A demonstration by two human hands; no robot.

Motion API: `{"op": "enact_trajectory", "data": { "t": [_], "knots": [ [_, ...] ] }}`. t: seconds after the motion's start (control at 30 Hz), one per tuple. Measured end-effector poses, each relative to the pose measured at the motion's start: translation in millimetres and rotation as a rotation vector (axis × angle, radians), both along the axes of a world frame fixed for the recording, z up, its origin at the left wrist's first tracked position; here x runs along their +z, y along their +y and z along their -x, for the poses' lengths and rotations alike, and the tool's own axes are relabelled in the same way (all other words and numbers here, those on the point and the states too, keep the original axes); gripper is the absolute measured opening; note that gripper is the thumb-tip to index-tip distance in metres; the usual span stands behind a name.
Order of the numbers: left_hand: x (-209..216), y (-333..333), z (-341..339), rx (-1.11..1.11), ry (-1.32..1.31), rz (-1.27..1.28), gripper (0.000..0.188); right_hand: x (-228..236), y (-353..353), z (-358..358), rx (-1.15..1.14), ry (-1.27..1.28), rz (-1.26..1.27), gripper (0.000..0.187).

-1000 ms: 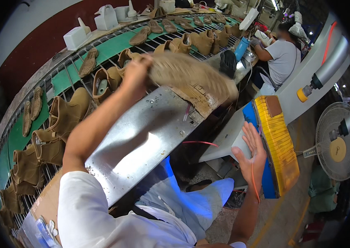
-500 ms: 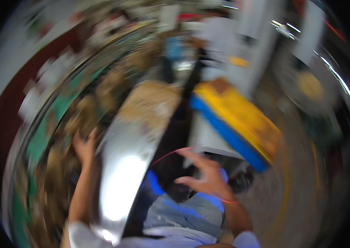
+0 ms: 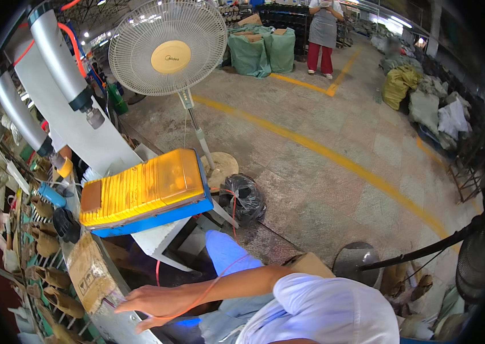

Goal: The person picks up boots from a conveyor belt, applies adhesive along the bottom edge using a pen-like tool, and places them back on the belt.

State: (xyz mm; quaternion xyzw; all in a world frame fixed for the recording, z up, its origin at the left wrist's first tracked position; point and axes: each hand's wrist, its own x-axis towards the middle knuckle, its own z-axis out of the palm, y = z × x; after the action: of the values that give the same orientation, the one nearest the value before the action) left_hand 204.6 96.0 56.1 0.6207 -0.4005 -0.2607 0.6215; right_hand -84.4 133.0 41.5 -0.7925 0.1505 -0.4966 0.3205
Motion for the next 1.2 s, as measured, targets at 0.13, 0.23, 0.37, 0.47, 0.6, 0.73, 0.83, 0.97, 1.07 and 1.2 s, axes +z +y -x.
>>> {"op": "enact_trajectory", "data": {
  "t": [0.13, 0.23, 0.37, 0.47, 0.6, 0.73, 0.83, 0.97, 1.07, 1.2],
  "knots": [
    [29.0, 13.3, 46.4, -0.042, 0.082, 0.221, 0.088, 43.9, 2.9, -38.3, 0.014, -0.064, 0.024, 0.09],
    [41.7, 26.0, 78.9, -0.096, 0.196, 0.364, 0.09, 75.1, 4.6, -64.6, -0.018, -0.249, 0.004, 0.097],
    [53.0, 42.4, 102.2, -0.178, 0.376, 0.554, 0.093, 83.2, -0.4, -26.1, -0.205, -0.568, 0.112, 0.066],
    [51.3, 62.0, 106.5, -0.247, 0.548, 0.631, 0.095, 77.4, 33.9, 55.7, -0.068, -0.487, -0.211, 0.053],
    [3.9, 61.0, 170.6, -0.271, 0.636, 0.197, 0.105, 22.7, 43.6, 115.6, -0.294, -0.525, -0.406, 0.053],
    [-79.9, 73.0, 238.5, -0.608, 0.872, -0.058, 0.084, -46.5, 96.9, 183.1, -0.644, -0.62, -0.558, 0.058],
    [-116.9, 82.5, 272.0, -0.941, 1.223, -0.031, 0.069, -65.3, 119.8, 189.1, -0.726, -0.58, -0.566, 0.062],
    [-181.1, 91.3, 313.0, -0.781, 1.266, -0.118, 0.087, -104.1, 105.1, 192.2, -0.777, -0.473, -0.593, 0.068],
    [-188.7, 106.9, 323.9, -0.875, 1.259, -0.225, 0.1, -117.9, 117.1, 191.5, -0.859, -0.281, -0.619, 0.066],
    [-201.1, 103.5, 327.7, -0.844, 1.275, -0.297, 0.098, -122.0, 129.3, 201.1, -0.872, -0.075, -0.759, 0.057]
  ]
}}
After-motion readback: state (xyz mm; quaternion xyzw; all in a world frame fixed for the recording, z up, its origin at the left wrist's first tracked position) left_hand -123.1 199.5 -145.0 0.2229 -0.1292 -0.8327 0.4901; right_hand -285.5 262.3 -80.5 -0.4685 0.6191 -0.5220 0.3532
